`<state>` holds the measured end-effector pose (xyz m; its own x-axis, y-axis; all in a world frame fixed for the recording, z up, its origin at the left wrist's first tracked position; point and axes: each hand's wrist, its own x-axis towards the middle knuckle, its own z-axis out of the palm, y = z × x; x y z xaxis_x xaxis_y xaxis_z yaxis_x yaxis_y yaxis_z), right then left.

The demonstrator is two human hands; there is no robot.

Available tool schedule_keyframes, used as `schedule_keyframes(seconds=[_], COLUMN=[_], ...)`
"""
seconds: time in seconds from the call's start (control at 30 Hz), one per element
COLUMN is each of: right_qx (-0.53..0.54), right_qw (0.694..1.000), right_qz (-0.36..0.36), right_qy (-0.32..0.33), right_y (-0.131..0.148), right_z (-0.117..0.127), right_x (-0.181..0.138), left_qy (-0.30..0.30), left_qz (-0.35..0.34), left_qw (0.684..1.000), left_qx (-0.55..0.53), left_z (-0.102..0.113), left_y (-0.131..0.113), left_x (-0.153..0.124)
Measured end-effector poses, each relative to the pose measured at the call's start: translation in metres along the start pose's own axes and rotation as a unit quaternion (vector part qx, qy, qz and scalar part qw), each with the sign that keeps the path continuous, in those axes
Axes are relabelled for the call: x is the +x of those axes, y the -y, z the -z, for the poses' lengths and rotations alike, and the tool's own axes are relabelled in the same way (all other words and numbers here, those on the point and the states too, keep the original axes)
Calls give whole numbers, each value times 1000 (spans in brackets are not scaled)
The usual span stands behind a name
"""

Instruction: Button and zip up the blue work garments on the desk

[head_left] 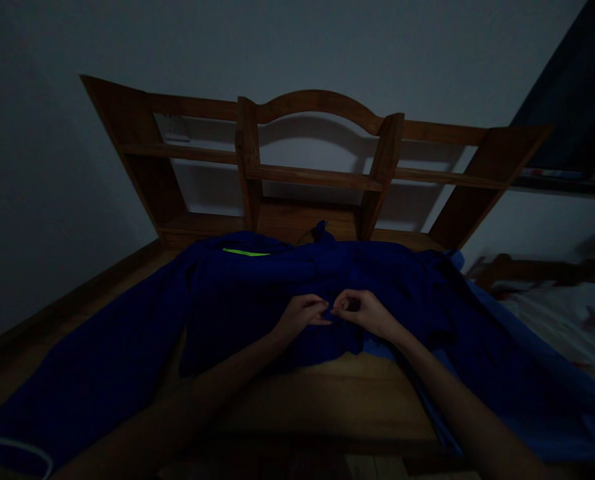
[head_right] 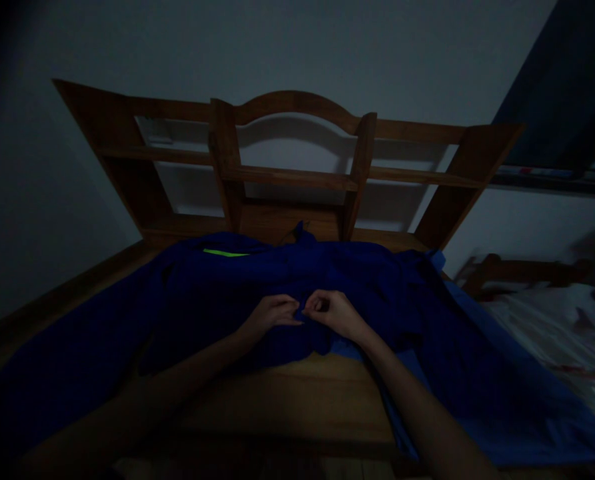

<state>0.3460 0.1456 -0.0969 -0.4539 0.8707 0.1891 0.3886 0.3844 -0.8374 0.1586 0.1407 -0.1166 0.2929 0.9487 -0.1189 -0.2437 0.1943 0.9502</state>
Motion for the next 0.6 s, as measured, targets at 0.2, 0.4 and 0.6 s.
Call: schedule_keyframes(seconds=[0.2, 0.4, 0.6], right_qx=[-60, -83, -93], right_qw=[998, 996, 995], right_qz=[32, 43, 41], right_qy=[4, -1, -2], right_y=[4, 5, 6], right_z=[-4, -4, -5], right_x=[-4, -3, -3], left_qy=[-13, -29, -37], left_qz=[26, 19, 19], left_qw=[1000, 999, 999], left_qx=[-9, -19, 0], left_z=[0, 2, 4], left_y=[-1, 6, 7], left_x=[1, 5, 5])
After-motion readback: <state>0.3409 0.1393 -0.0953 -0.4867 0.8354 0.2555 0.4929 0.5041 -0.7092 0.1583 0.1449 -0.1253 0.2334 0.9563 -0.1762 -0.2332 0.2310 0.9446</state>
